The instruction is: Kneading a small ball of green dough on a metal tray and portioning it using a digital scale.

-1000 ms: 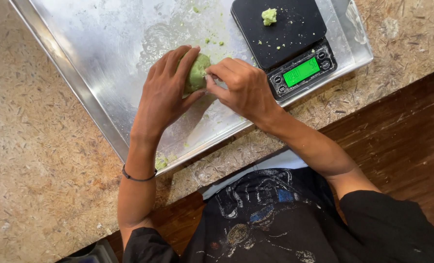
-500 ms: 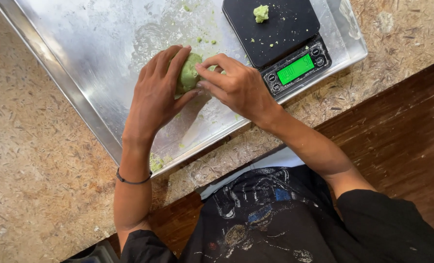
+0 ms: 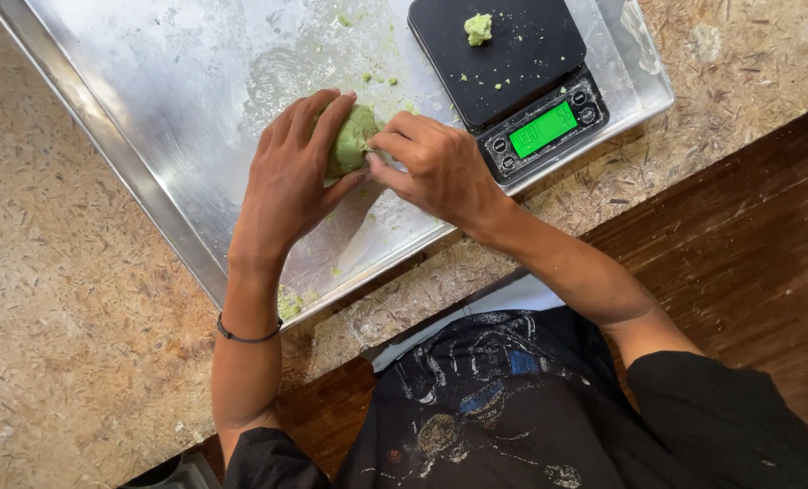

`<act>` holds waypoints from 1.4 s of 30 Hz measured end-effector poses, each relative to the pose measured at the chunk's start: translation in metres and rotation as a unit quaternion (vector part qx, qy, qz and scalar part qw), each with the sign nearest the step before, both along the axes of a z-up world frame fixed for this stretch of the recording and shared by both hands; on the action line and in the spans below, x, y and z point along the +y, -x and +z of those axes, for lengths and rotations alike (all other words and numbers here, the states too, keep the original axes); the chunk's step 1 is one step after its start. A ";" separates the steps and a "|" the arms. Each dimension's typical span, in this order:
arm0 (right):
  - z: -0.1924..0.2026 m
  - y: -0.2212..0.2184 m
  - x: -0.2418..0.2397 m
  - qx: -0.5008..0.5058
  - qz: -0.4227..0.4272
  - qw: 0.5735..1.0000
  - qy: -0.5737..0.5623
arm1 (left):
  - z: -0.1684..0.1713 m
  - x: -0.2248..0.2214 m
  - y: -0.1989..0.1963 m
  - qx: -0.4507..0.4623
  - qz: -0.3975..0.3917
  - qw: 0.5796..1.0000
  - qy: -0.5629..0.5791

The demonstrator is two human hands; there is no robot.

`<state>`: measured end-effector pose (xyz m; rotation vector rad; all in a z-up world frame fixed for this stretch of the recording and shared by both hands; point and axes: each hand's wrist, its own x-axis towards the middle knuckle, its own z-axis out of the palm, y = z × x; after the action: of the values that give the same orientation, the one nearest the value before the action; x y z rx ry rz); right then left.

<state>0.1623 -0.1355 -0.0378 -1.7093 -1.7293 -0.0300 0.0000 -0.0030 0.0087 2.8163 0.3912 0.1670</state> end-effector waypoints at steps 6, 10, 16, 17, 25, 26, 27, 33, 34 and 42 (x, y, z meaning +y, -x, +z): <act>-0.008 -0.002 -0.002 -0.020 -0.055 0.998 -0.001 | -0.002 -0.003 -0.007 0.032 0.049 0.998 0.040; -0.005 -0.008 -0.007 0.105 -0.015 0.993 0.043 | -0.002 -0.004 -0.005 0.041 0.057 0.997 0.042; 0.016 -0.020 -0.021 0.112 0.044 0.988 0.100 | -0.009 0.002 0.002 -0.007 -0.001 1.000 -0.010; 0.018 -0.022 -0.023 0.135 0.048 0.983 0.113 | -0.009 0.003 0.002 -0.005 -0.001 1.000 -0.016; 0.034 -0.061 -0.031 0.150 -0.006 0.988 0.029 | -0.010 0.002 0.002 -0.004 0.007 1.000 -0.016; 0.038 -0.067 -0.033 0.158 -0.045 0.986 0.021 | -0.010 0.002 0.002 -0.005 0.006 1.000 -0.018; 0.036 -0.076 -0.034 0.158 -0.043 0.986 0.022 | -0.010 0.002 0.002 -0.005 0.009 1.000 -0.018; 0.032 -0.115 -0.028 0.152 -0.095 0.984 -0.007 | -0.011 0.002 0.002 -0.006 0.008 1.000 -0.014; 0.029 -0.120 -0.026 0.116 -0.102 0.988 0.004 | -0.011 0.002 0.002 -0.009 0.008 1.000 -0.015; 0.018 -0.120 -0.012 0.001 -0.091 0.996 0.019 | -0.012 0.002 0.002 -0.007 0.009 1.000 -0.011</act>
<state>0.2824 -0.1479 -0.0202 -1.8891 -1.5769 -0.0786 -0.0018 -0.0006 -0.0033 2.8326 0.4130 0.1963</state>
